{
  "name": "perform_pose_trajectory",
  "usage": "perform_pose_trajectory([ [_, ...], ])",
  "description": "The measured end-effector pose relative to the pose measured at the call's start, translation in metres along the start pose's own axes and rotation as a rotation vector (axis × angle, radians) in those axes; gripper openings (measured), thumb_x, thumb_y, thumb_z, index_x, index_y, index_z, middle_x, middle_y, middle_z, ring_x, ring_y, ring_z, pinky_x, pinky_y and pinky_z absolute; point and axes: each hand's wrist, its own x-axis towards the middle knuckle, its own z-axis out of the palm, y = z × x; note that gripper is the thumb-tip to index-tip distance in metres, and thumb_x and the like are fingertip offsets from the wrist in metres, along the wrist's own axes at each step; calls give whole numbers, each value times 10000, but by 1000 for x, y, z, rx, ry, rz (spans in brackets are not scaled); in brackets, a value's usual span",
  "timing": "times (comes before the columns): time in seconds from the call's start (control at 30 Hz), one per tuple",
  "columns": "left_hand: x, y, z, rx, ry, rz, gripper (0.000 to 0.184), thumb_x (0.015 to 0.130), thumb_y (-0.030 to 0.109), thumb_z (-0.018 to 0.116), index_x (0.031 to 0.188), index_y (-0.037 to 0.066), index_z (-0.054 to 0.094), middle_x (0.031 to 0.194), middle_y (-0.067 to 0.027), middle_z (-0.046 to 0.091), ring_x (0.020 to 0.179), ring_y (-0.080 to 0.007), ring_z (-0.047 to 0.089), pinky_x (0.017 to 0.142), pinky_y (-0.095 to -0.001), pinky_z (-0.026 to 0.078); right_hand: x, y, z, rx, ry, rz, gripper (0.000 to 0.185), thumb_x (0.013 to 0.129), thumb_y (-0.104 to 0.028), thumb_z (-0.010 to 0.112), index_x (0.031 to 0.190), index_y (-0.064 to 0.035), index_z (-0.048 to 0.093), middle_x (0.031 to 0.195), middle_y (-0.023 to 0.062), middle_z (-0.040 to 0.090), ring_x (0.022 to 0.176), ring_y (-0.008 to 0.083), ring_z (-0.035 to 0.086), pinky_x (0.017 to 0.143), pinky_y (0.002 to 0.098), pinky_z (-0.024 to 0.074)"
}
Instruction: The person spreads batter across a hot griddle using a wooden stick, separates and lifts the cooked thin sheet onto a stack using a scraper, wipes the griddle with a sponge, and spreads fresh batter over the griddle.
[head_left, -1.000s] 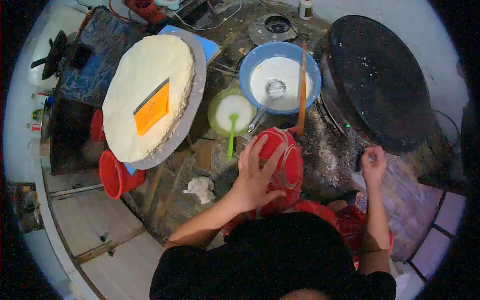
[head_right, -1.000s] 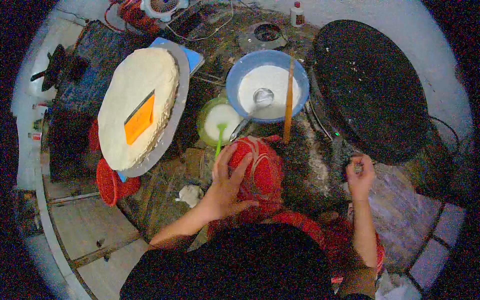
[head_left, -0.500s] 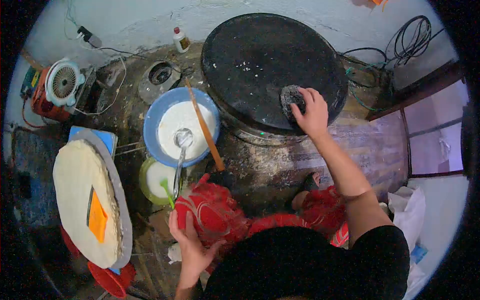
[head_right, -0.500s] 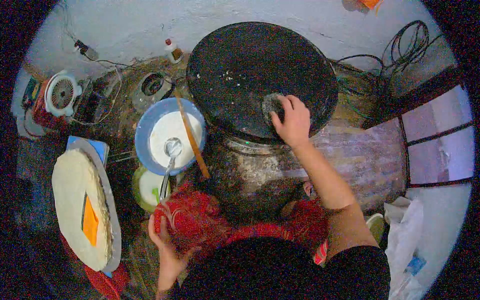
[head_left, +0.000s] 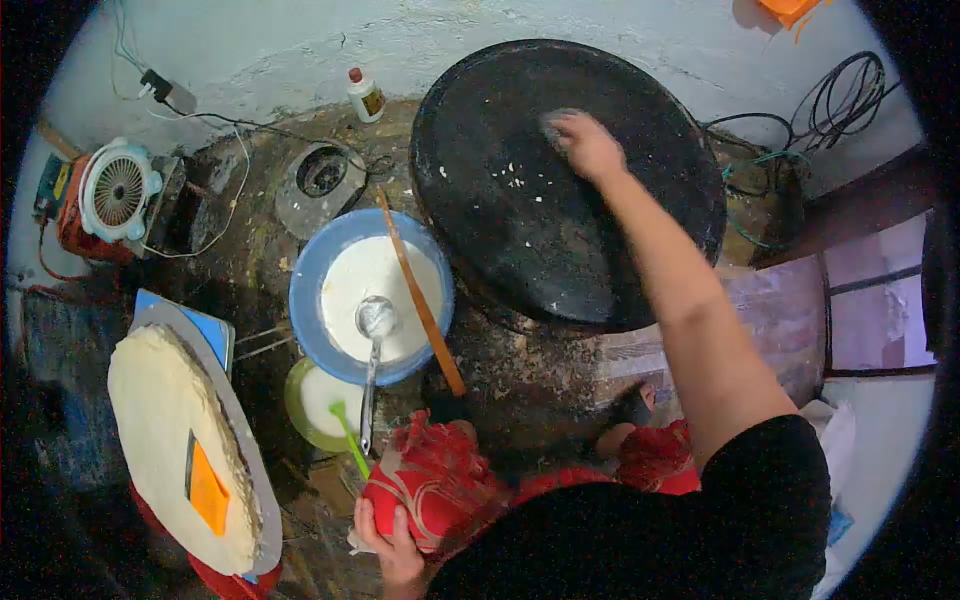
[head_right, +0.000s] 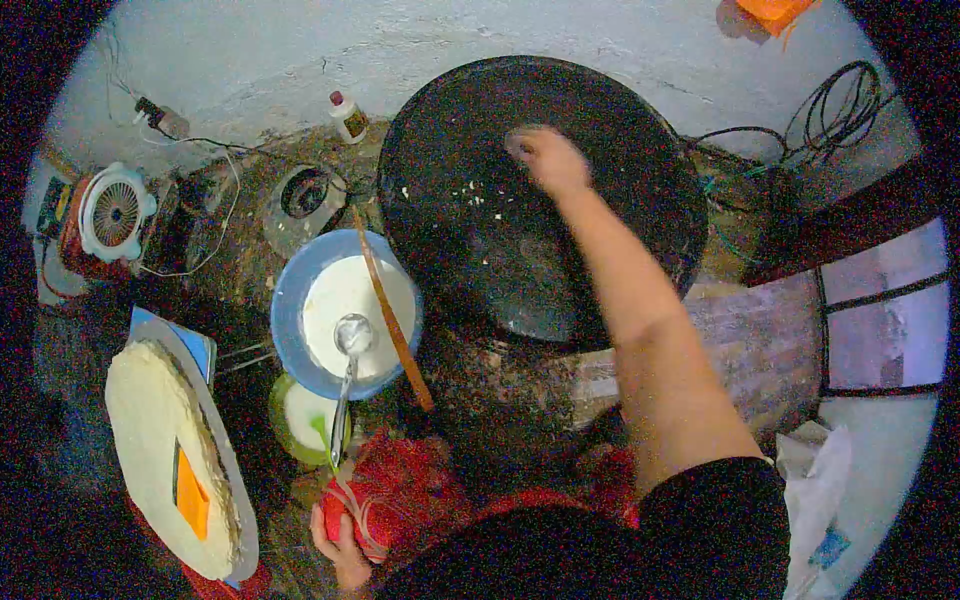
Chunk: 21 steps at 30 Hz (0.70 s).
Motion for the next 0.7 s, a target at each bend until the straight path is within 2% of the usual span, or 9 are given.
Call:
perform_pose_trajectory([
  [0.1,12,3,2,236,-31,175,348,819,65,502,1152,91,401,1239,-251,252,1099,-445,335,878,-528,323,-3,-59,61,78,7,-632,340,687,-86,536,1018,-155,574,1098,93,525,989,265,504,853,360,410],
  [0.13,18,-7,8,365,69,388,365,819,105,510,1165,78,399,1220,-218,317,1110,-382,352,910,-473,320,-31,-64,99,634,-149,-452,434,617,-32,562,1030,-165,568,1115,92,515,1028,260,486,883,369,390],
  [0.17,26,-14,12,491,176,604,388,819,145,519,1179,65,396,1201,-186,381,1121,-319,369,941,-418,316,-60,-93,54,253,-79,-590,430,632,-46,565,1044,-166,561,1116,82,516,1084,253,451,920,374,360],
  [0.2,35,-14,13,570,260,749,245,816,105,506,1054,93,450,1093,-281,426,942,-452,479,736,-502,457,-73,-87,39,240,-197,-560,389,676,-65,553,1052,-165,559,1128,71,510,1121,242,421,952,377,331],
  [0.3,37,-13,10,586,190,693,300,813,131,513,1097,106,420,1106,-264,426,947,-426,483,737,-475,456,-74,10,-21,-83,2,-313,358,725,-60,533,1063,-178,551,1132,85,506,1105,260,433,959,362,325],
  [0.37,37,-12,6,614,124,638,356,810,157,521,1139,119,391,1120,-246,426,953,-399,487,738,-449,455,-61,128,-50,93,27,360,328,773,-96,493,1096,-139,529,1149,120,492,1050,270,476,905,337,372],
  [0.43,35,-10,1,646,65,570,414,807,182,529,1182,132,361,1133,-229,425,958,-373,490,738,-422,454,-49,189,-70,8,-35,505,310,774,-102,481,1079,-121,538,1139,126,496,1020,274,495,890,341,382],
  [0.6,28,-13,-13,778,-73,361,561,799,246,548,1288,164,287,1167,-185,425,972,-307,500,741,-356,452,-49,1,-12,-11,-27,-525,319,738,-68,508,1047,-135,546,1130,73,510,1083,286,445,937,395,336],
  [0.7,38,-26,-15,771,-242,266,547,816,313,516,1280,125,296,1258,-177,332,1070,-307,442,805,-362,424,-118,-52,-28,321,-387,-452,379,700,-66,535,1070,-148,547,1152,72,492,1151,268,382,989,424,258],
])
